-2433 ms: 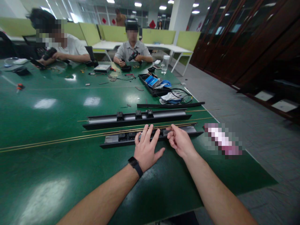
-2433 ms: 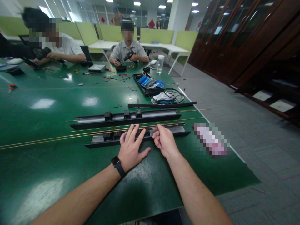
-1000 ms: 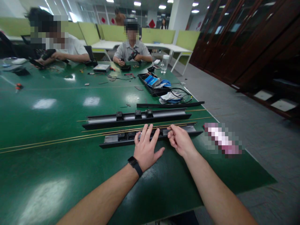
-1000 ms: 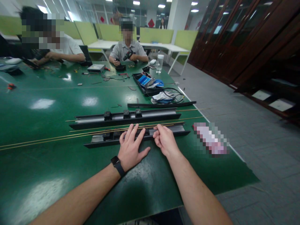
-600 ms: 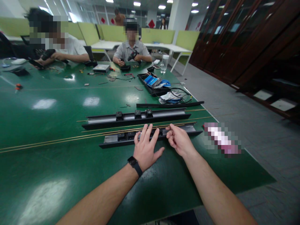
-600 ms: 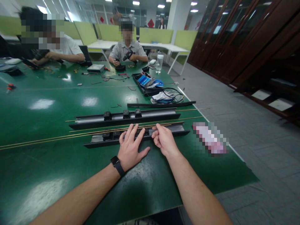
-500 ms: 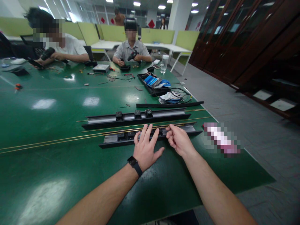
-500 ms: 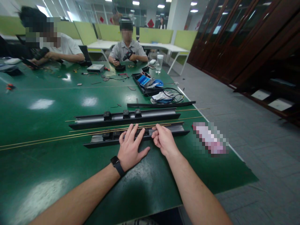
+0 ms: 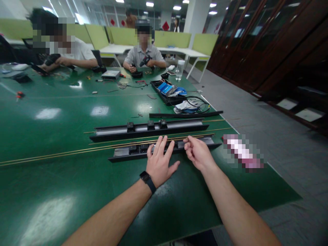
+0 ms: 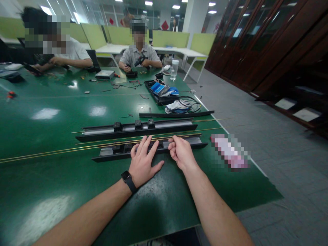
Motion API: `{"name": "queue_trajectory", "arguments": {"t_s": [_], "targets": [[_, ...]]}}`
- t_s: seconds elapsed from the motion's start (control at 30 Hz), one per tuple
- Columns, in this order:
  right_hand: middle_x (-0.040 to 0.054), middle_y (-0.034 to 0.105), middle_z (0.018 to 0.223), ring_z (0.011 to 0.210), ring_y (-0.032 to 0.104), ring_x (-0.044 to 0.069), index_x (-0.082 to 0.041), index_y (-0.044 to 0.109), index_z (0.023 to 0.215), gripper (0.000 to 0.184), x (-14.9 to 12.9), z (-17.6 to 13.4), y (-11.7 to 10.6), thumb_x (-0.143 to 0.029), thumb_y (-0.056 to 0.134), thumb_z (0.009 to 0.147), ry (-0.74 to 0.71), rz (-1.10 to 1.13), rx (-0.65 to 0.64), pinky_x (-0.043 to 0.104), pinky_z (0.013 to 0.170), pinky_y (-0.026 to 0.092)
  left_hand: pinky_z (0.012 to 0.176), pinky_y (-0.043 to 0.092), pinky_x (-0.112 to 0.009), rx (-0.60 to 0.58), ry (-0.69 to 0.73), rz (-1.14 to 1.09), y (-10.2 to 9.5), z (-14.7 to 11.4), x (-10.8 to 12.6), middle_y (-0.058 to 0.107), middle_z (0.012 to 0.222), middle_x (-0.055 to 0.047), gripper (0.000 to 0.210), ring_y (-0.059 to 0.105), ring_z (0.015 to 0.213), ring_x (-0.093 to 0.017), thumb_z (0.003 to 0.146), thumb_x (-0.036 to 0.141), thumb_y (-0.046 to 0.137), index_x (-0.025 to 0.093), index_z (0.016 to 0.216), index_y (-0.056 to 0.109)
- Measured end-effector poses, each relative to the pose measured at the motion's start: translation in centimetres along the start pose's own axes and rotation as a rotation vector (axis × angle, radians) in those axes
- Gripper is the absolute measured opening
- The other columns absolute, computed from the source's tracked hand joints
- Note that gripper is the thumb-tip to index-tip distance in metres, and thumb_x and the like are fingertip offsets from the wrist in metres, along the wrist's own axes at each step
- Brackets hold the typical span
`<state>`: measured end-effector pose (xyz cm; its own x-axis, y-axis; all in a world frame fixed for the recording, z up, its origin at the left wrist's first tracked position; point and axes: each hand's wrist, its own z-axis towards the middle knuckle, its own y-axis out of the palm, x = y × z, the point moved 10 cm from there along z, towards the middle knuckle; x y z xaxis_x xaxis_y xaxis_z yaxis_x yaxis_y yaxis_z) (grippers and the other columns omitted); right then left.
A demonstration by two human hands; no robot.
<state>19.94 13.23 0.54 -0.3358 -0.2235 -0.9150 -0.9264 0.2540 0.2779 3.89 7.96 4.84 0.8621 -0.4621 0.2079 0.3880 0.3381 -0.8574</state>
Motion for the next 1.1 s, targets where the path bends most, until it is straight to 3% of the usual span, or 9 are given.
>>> {"name": "queue_trajectory", "arguments": {"t_s": [0.63,0.83,0.93,1.1], "targets": [[-0.0010,0.057,0.051,0.026,0.039,0.006,-0.014,0.060,0.081,0.020,-0.5,0.1,-1.2,-0.026,0.054,0.095,-0.015,0.038,0.096,0.015,0.023,0.019,0.114,0.027,-0.050,0.016,0.006,-0.005,-0.3,0.0,0.1,0.027,0.164,-0.012,0.072,0.025,0.151,-0.031,0.087,0.056,0.059,0.024,0.150,0.043],[-0.0005,0.058,0.052,0.026,0.039,0.006,-0.014,0.061,0.085,0.026,0.1,0.1,-0.5,-0.038,0.061,0.093,-0.022,0.009,0.037,0.014,0.023,0.017,0.114,0.027,-0.050,0.016,0.007,-0.004,-0.2,0.0,0.1,0.027,0.164,-0.011,0.072,0.024,0.152,-0.031,0.087,0.056,0.059,0.024,0.150,0.043],[-0.0009,0.059,0.053,0.026,0.038,0.005,-0.013,0.062,0.087,0.024,0.2,0.1,0.1,-0.037,0.064,0.091,-0.027,-0.007,-0.018,0.014,0.024,0.018,0.114,0.027,-0.050,0.006,0.009,-0.002,-0.1,0.0,0.1,0.026,0.164,-0.011,0.072,0.023,0.152,-0.030,0.088,0.056,0.058,0.024,0.150,0.042],[-0.0019,0.058,0.053,0.028,0.039,0.005,-0.013,0.062,0.086,0.022,0.1,0.0,0.0,-0.035,0.066,0.089,-0.028,0.011,0.000,0.014,0.024,0.019,0.114,0.027,-0.050,0.012,0.008,-0.002,-0.2,0.0,0.1,0.028,0.163,-0.012,0.073,0.026,0.151,-0.032,0.086,0.056,0.060,0.024,0.150,0.042]]}}
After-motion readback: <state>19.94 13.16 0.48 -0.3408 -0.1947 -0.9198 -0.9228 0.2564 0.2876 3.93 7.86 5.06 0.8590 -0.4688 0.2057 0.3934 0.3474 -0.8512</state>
